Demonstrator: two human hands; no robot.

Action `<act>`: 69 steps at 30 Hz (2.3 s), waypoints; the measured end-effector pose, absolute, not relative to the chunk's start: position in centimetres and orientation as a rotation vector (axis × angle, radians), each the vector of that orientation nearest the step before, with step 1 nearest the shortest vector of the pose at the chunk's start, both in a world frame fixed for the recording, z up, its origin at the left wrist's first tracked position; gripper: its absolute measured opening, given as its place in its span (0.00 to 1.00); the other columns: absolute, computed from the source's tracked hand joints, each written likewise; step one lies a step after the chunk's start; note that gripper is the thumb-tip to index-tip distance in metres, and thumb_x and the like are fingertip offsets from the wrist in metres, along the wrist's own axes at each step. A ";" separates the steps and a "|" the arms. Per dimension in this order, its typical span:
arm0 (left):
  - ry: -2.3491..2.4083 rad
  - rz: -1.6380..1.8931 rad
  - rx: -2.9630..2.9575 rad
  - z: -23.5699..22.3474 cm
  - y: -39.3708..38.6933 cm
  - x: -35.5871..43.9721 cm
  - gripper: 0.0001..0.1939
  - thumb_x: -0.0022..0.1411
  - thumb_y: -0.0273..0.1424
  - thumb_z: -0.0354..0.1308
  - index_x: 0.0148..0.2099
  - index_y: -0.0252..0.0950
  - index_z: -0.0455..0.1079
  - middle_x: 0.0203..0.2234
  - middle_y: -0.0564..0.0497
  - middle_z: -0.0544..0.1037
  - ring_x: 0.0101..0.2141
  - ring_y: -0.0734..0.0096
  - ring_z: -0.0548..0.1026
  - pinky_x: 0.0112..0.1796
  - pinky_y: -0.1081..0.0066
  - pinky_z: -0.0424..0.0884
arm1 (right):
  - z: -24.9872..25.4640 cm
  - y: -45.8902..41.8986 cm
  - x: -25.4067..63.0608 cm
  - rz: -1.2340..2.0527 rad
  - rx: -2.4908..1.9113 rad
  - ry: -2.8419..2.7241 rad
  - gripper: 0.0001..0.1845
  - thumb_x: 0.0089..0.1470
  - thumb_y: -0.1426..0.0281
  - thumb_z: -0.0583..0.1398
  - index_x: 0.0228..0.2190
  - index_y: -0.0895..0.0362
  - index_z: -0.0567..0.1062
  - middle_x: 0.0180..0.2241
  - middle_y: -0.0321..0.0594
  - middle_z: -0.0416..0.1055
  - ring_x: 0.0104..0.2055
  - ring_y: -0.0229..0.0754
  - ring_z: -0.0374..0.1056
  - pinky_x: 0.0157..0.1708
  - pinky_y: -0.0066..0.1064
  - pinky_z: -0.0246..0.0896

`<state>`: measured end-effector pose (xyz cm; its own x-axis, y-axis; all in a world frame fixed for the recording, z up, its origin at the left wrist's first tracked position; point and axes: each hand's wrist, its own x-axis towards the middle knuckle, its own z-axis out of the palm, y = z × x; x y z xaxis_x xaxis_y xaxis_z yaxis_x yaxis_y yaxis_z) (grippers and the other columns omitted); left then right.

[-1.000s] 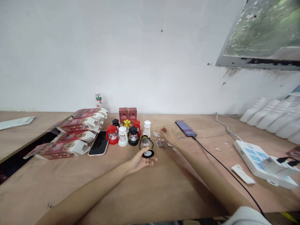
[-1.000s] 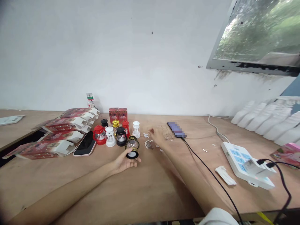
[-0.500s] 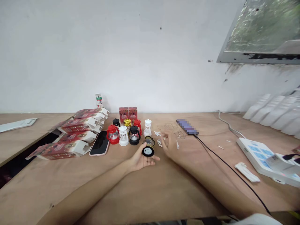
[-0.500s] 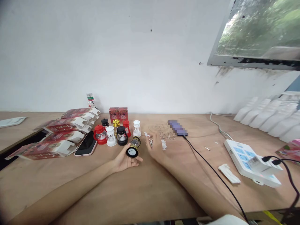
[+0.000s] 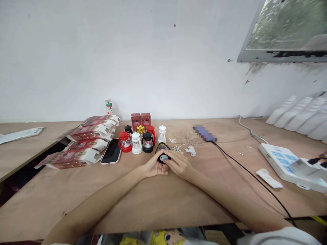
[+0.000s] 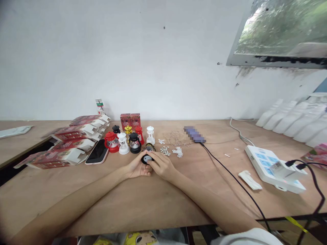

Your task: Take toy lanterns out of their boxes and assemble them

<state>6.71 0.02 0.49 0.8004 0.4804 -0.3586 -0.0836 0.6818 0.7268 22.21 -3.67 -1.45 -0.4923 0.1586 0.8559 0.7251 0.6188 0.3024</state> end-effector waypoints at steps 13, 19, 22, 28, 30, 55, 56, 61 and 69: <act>0.822 0.422 0.770 1.1 -0.6 7.9 0.26 0.57 0.53 0.47 0.23 0.34 0.61 0.11 0.57 0.62 0.14 0.79 0.61 0.21 0.75 0.64 | -1.6 -4.6 21.7 -1.165 -0.804 -1.995 0.14 0.57 0.79 0.50 0.26 0.58 0.72 0.41 0.48 0.75 0.46 0.43 0.70 0.38 0.30 0.70; 0.962 0.444 0.788 1.5 -1.0 9.0 0.28 0.52 0.56 0.50 0.18 0.36 0.57 0.08 0.58 0.57 0.12 0.80 0.58 0.17 0.78 0.59 | -1.8 -4.3 22.0 -1.247 -0.835 -1.991 0.13 0.56 0.79 0.51 0.25 0.57 0.70 0.40 0.49 0.76 0.44 0.44 0.72 0.34 0.28 0.70; 0.988 0.459 0.790 1.5 -1.1 9.1 0.30 0.48 0.59 0.51 0.18 0.36 0.56 0.07 0.59 0.57 0.11 0.81 0.57 0.16 0.78 0.57 | -1.6 -4.4 22.2 -1.338 -0.843 -2.017 0.13 0.57 0.78 0.50 0.25 0.57 0.70 0.42 0.50 0.75 0.44 0.43 0.72 0.35 0.27 0.69; 1.007 0.460 0.778 1.1 -1.0 9.1 0.31 0.43 0.61 0.54 0.17 0.36 0.55 0.07 0.60 0.56 0.11 0.82 0.56 0.16 0.78 0.56 | -1.1 -4.8 21.7 -1.400 -0.831 -1.996 0.11 0.56 0.78 0.51 0.28 0.62 0.72 0.37 0.55 0.76 0.40 0.45 0.74 0.33 0.26 0.67; 1.016 0.477 0.765 1.0 -1.0 9.1 0.31 0.43 0.60 0.53 0.16 0.36 0.54 0.06 0.60 0.55 0.11 0.82 0.55 0.16 0.78 0.56 | -1.0 -4.9 21.4 -1.397 -0.846 -1.972 0.12 0.56 0.78 0.51 0.27 0.62 0.72 0.37 0.56 0.76 0.40 0.46 0.74 0.33 0.26 0.67; 0.990 0.433 0.757 1.9 -1.0 8.5 0.29 0.48 0.58 0.53 0.19 0.36 0.56 0.09 0.59 0.58 0.13 0.82 0.57 0.17 0.78 0.56 | -1.3 -4.4 22.1 -1.268 -0.802 -2.030 0.09 0.55 0.78 0.53 0.30 0.63 0.74 0.39 0.55 0.75 0.44 0.45 0.72 0.40 0.29 0.68; 0.994 0.428 0.758 2.0 -1.0 8.5 0.29 0.47 0.58 0.53 0.20 0.36 0.57 0.10 0.59 0.58 0.13 0.82 0.57 0.17 0.78 0.56 | -1.2 -4.4 22.2 -1.265 -0.783 -2.032 0.09 0.55 0.78 0.54 0.32 0.64 0.74 0.40 0.55 0.75 0.45 0.46 0.71 0.42 0.31 0.68; 0.980 0.422 0.770 2.1 -0.7 8.3 0.31 0.41 0.61 0.54 0.20 0.36 0.57 0.10 0.59 0.59 0.14 0.81 0.58 0.18 0.77 0.57 | -0.9 -3.9 22.3 -1.296 -0.725 -2.034 0.10 0.55 0.79 0.54 0.35 0.66 0.75 0.40 0.54 0.75 0.46 0.47 0.70 0.44 0.33 0.68; 0.961 0.440 0.767 1.8 -0.9 8.8 0.34 0.38 0.65 0.50 0.19 0.37 0.53 0.08 0.60 0.55 0.13 0.80 0.57 0.18 0.76 0.56 | -1.6 -3.4 22.3 -1.362 -0.674 -2.024 0.12 0.56 0.79 0.51 0.33 0.68 0.75 0.37 0.57 0.75 0.45 0.46 0.71 0.41 0.34 0.70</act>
<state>8.83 -0.91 1.83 0.5168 0.6441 -0.5640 -0.0058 0.6614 0.7500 22.35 -3.38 -1.56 -0.6905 0.0788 0.7190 0.6958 0.3440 0.6305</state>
